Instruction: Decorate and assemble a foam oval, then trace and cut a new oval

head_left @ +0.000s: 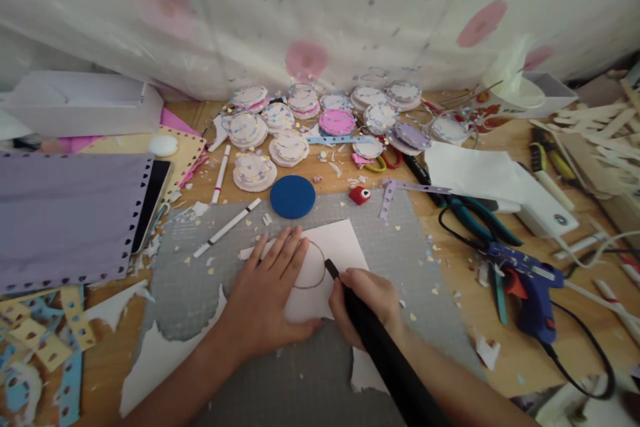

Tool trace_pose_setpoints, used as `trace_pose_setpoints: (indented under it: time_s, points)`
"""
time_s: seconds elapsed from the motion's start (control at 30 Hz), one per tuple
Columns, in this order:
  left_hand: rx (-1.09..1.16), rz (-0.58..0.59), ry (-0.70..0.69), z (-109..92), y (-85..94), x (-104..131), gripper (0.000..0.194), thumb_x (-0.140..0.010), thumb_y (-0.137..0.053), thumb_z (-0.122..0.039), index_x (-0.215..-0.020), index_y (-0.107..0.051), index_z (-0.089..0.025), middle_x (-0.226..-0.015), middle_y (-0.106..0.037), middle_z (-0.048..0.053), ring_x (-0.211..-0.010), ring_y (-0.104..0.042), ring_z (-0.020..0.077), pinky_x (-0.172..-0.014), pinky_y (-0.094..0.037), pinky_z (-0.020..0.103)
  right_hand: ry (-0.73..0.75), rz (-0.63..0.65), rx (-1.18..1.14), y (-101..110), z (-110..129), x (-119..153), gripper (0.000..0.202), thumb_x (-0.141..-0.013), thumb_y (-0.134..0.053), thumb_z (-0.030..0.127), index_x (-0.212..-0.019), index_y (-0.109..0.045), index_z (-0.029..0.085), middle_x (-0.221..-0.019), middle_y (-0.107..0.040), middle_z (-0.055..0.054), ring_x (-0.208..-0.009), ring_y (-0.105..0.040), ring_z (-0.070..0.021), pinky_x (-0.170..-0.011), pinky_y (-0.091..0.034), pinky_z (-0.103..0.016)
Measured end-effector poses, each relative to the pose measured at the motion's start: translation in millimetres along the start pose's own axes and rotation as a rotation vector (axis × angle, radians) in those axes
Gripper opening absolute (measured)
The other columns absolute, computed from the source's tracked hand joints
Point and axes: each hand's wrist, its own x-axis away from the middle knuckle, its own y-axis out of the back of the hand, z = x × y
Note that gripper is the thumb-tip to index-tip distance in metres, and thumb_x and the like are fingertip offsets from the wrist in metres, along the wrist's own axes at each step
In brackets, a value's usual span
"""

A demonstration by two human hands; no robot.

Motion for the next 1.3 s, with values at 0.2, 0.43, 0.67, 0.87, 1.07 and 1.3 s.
trace_pose_setpoints:
  time_s: [0.2, 0.43, 0.67, 0.87, 1.07, 1.3]
  points:
    - [0.001, -0.005, -0.012, 0, -1.0, 0, 0.097, -0.073, -0.056, -0.065, -0.146, -0.027, -0.008, -0.155, -0.020, 0.019, -0.141, -0.023, 0.0372, -0.114, -0.014, 0.054, 0.040, -0.076, 0.131, -1, 6, 3, 0.020, -0.074, -0.058, 0.010, -0.068, -0.044, 0.024, -0.052, -0.043, 0.006, -0.039, -0.039, -0.0090, -0.040, -0.030, -0.023]
    - [0.044, 0.016, -0.065, 5, 4.3, 1, 0.099, -0.072, -0.058, -0.065, -0.147, -0.024, -0.011, -0.155, -0.021, 0.018, -0.142, -0.022, 0.0360, -0.115, -0.012, 0.055, -0.103, -0.341, 0.087, 23, 25, -10, 0.012, -0.080, -0.061, 0.019, -0.075, -0.051, 0.025, -0.064, -0.059, 0.003, -0.051, -0.053, -0.0125, -0.049, -0.041, -0.025]
    - [0.114, 0.051, -0.285, 10, 13.7, 12, 0.094, -0.074, -0.062, -0.058, -0.147, -0.025, -0.012, -0.152, -0.029, 0.019, -0.139, -0.029, 0.0347, -0.115, -0.019, 0.056, -0.007, -0.159, -0.041, 34, 15, -26, 0.012, -0.081, -0.059, 0.020, -0.076, -0.049, 0.025, -0.064, -0.055, 0.003, -0.052, -0.052, -0.0127, -0.048, -0.041, -0.025]
    - [0.172, -0.133, -0.344, 8, 9.6, 17, 0.083, -0.077, -0.064, -0.045, -0.145, -0.031, -0.009, -0.136, -0.052, 0.020, -0.128, -0.048, 0.0326, -0.104, -0.043, 0.047, 0.122, -0.033, -0.019, 25, 0, -17, 0.020, -0.078, -0.059, 0.011, -0.083, -0.049, 0.027, -0.065, -0.058, 0.001, -0.051, -0.054, -0.0140, -0.047, -0.043, -0.027]
    - [0.141, -0.214, -0.396, 9, 10.8, 14, 0.079, -0.078, -0.063, -0.047, -0.140, -0.039, -0.005, -0.125, -0.062, 0.022, -0.121, -0.055, 0.0325, -0.097, -0.050, 0.047, 0.224, 0.039, 0.051, 26, 1, -20, 0.022, -0.076, -0.057, 0.009, -0.083, -0.048, 0.028, -0.062, -0.056, 0.002, -0.048, -0.052, -0.0130, -0.045, -0.042, -0.025]
    - [0.103, -0.227, -0.390, 9, 10.3, 14, 0.067, -0.079, -0.060, -0.048, -0.132, -0.049, -0.008, -0.122, -0.064, 0.018, -0.118, -0.058, 0.0306, -0.097, -0.052, 0.044, 0.254, 0.096, 0.073, 24, -6, -18, 0.022, -0.074, -0.056, 0.007, -0.082, -0.046, 0.025, -0.061, -0.049, 0.004, -0.048, -0.048, -0.0114, -0.045, -0.038, -0.023]
